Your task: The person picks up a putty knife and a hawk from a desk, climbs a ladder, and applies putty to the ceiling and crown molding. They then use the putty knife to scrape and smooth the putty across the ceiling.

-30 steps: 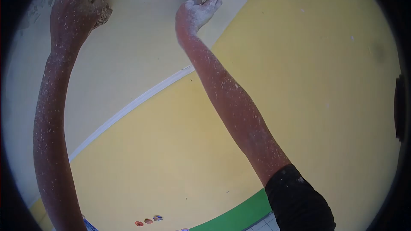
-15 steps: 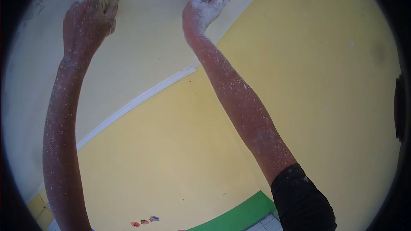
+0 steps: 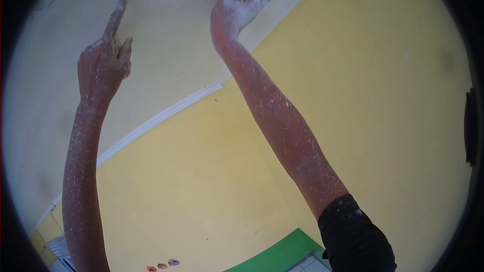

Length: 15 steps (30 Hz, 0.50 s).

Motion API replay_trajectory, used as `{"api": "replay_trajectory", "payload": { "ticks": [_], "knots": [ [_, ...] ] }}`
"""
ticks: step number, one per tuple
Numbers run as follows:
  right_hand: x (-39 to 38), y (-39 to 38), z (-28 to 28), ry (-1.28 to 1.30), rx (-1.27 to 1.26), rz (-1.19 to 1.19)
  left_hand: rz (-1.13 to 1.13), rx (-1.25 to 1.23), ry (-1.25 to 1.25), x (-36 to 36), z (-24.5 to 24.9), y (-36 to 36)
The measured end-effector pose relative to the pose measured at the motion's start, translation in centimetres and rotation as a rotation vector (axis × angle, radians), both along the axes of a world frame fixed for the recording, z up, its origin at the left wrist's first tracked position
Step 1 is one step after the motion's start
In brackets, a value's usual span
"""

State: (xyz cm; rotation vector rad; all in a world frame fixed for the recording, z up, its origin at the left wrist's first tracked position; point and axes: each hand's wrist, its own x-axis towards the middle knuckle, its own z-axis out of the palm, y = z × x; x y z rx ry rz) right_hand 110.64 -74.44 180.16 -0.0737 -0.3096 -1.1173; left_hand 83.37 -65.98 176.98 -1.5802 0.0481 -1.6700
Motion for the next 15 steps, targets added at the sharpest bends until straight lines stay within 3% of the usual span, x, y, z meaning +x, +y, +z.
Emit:
{"api": "replay_trajectory", "payload": {
  "ticks": [7,10,12,15],
  "knots": [
    [3.1,-0.1,4.9,-0.211,0.148,0.147,0.103,-0.052,0.028,0.4,-0.2,0.2],
    [-1.4,-2.3,3.6,-0.042,0.186,-0.043,0.056,-0.073,-0.016,0.1,-0.2,-0.2],
    [-1.7,-3.3,2.8,1.009,-0.865,-0.558,0.048,-0.062,-0.040,0.4,-0.7,1.3],
    [-4.2,-3.5,-0.6,0.893,-0.836,-0.632,0.028,-0.014,-0.083,0.6,0.3,2.4]
  ]
}}
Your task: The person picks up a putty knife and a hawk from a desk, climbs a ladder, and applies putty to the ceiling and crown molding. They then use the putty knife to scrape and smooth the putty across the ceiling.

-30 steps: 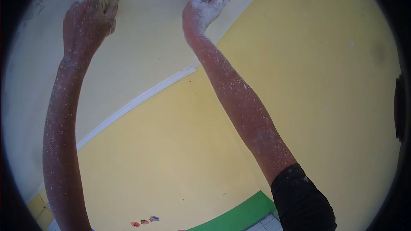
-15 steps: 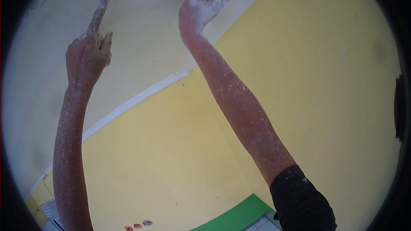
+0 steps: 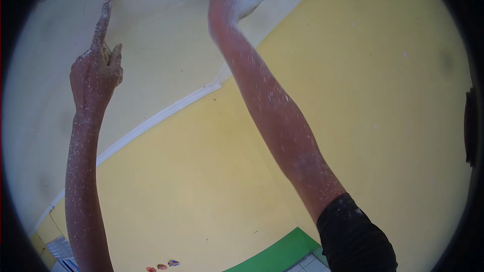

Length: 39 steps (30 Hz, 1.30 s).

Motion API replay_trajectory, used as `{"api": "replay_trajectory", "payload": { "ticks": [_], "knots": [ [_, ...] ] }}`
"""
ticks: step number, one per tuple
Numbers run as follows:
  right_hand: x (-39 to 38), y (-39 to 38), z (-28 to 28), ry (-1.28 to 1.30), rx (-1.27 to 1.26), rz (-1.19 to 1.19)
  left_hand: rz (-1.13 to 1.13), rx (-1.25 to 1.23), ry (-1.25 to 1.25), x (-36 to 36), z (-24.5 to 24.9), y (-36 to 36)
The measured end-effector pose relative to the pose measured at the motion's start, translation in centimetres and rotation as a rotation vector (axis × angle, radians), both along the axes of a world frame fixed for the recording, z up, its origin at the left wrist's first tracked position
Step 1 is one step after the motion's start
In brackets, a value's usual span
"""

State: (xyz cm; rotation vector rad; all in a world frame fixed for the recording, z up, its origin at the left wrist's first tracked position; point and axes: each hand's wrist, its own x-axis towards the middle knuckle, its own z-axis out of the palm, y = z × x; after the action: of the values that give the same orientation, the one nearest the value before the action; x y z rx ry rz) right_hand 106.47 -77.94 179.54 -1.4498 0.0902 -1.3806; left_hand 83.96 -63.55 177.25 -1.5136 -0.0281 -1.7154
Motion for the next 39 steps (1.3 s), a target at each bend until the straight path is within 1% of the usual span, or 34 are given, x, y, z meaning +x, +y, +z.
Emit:
{"api": "replay_trajectory", "payload": {
  "ticks": [1,2,4,6,8,11,13,14,16,17,21,22,23,24,25,26,27,29,30,32,34,35,37,39],
  "knots": [
    [1.8,-0.2,1.7,-0.006,0.002,-0.005,0.015,-0.016,-0.008,-0.2,0.8,-0.9],
    [5.3,1.1,3.4,-0.411,0.406,0.227,0.035,-0.030,-0.009,-0.3,0.9,-1.1],
    [6.3,1.5,4.4,-0.813,0.822,0.467,0.036,-0.033,0.001,-0.3,0.6,-1.6],
    [3.4,0.2,4.4,0.084,0.025,-0.002,0.032,-0.053,-0.002,-0.6,0.6,-1.2],
    [3.5,-0.2,4.3,0.076,0.019,0.037,0.071,-0.087,0.021,-0.5,0.8,-0.8],
    [3.9,-1.0,3.9,0.052,0.029,0.163,0.027,-0.071,0.018,-0.4,0.3,-1.5],
    [1.4,-1.6,2.9,0.031,0.024,0.223,0.016,-0.085,0.022,-0.6,0.2,-1.7],
    [0.2,-2.3,1.5,0.185,-0.118,0.035,-0.005,-0.104,0.039,-0.5,0.1,-1.6],
    [0.4,-3.1,0.5,0.335,-0.264,-0.180,0.011,-0.118,0.030,-0.5,0.3,-1.1],
    [2.5,-2.4,1.0,0.516,-0.455,-0.495,0.037,-0.115,0.018,-0.5,0.4,-1.1],
    [11.5,2.7,3.8,1.200,-1.196,-1.760,0.006,-0.108,0.000,-0.1,0.4,-1.3],
    [11.8,4.0,4.7,1.534,-1.372,-2.154,0.096,-0.028,-0.047,0.0,1.0,-0.8],
    [10.6,5.2,5.0,1.938,-1.639,-2.411,0.185,0.049,-0.087,0.1,1.5,-0.4],
    [8.9,6.0,5.0,2.272,-1.897,-2.513,0.186,0.049,-0.091,0.3,1.8,-0.6],
    [7.7,6.7,4.8,2.490,-2.081,-2.514,0.215,0.066,-0.130,0.6,1.9,-0.9],
    [7.6,7.1,5.0,2.632,-2.203,-2.481,0.249,0.084,-0.165,0.9,2.0,-1.1],
    [7.9,7.1,5.2,2.666,-2.237,-2.468,0.257,0.084,-0.162,1.3,1.9,-1.1],
    [10.0,7.1,6.7,2.525,-2.087,-2.504,0.169,0.212,-0.188,2.0,1.9,0.0],
    [10.6,7.2,6.9,2.465,-2.028,-2.511,0.174,0.205,-0.197,2.4,2.4,1.2],
    [9.2,8.3,5.7,2.542,-2.106,-2.486,0.234,0.193,-0.169,3.5,2.8,2.8],
    [8.0,9.6,4.1,2.694,-2.315,-2.425,0.263,0.170,-0.173,4.7,1.6,2.6],
    [8.3,9.7,3.9,2.731,-2.363,-2.417,0.271,0.171,-0.121,5.2,0.8,2.2],
    [10.3,9.4,5.1,2.693,-2.318,-2.485,0.286,0.187,-0.037,7.7,0.9,2.2],
    [10.6,9.7,5.4,2.741,-2.323,-2.588,0.310,0.206,-0.029,9.6,3.3,4.1]
  ]
}}
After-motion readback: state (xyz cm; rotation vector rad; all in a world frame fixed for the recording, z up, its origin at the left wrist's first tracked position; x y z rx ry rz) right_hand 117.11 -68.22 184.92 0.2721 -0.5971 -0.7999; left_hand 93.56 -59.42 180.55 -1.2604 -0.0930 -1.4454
